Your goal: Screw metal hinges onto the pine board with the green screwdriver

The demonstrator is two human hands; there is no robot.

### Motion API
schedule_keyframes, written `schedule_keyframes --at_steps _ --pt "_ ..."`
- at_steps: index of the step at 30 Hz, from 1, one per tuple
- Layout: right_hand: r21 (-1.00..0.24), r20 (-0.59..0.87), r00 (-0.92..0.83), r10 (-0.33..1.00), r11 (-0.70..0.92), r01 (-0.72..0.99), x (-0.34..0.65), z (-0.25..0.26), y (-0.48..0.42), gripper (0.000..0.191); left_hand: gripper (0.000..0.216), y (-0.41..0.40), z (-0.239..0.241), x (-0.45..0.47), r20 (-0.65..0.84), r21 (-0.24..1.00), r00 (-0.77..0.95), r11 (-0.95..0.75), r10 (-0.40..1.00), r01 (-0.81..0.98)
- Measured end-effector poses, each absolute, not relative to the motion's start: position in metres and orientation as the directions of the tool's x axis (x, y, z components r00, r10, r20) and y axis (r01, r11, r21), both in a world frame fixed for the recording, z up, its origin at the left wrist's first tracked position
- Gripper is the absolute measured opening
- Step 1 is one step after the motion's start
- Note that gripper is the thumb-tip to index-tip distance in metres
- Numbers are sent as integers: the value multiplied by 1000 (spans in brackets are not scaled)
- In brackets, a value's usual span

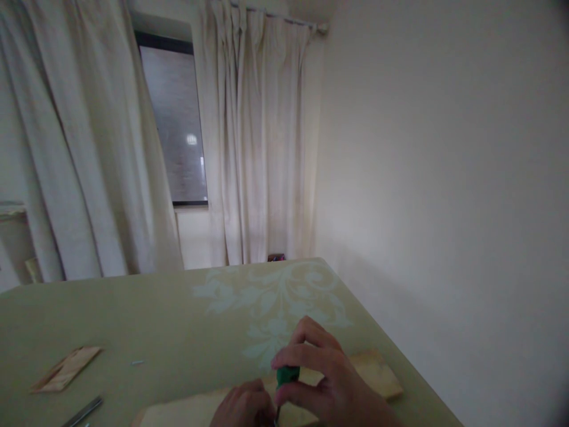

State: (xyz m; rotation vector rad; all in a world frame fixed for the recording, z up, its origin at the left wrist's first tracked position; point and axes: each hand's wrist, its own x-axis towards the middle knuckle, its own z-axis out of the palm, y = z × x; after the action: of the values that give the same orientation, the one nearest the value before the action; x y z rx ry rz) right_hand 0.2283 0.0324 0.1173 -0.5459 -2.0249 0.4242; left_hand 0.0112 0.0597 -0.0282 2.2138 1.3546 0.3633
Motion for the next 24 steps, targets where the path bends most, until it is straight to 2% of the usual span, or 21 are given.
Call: schedule_keyframes --at_steps 3,6,9,12,17,19,21,24 --pt "-433 741 -443 505 863 260 228 122 29 29 30 56 -24 10 -10 554 488 -402 873 729" --pt "-455 665 -539 516 853 255 233 130 23 31 34 52 -17 8 -5 559 509 -419 861 715" --pt "-536 579 -600 551 813 228 238 133 22 44 27 52 -15 9 -34 543 508 -411 860 732" --pt "-561 613 -565 552 808 181 235 127 27 33 13 54 -15 9 -62 503 484 -392 873 770" --pt "-397 755 -424 500 864 310 226 119 31 24 13 50 -10 8 -78 517 450 -350 890 781" --pt "-358 758 -445 477 875 327 227 124 28 26 14 46 -7 9 -58 535 437 -342 898 773" --pt "-377 697 -522 491 871 315 231 131 24 37 15 43 -2 10 -40 545 432 -342 901 765" --pt "-480 581 -613 535 834 274 235 139 22 56 8 37 6 10 -43 581 443 -338 896 740"
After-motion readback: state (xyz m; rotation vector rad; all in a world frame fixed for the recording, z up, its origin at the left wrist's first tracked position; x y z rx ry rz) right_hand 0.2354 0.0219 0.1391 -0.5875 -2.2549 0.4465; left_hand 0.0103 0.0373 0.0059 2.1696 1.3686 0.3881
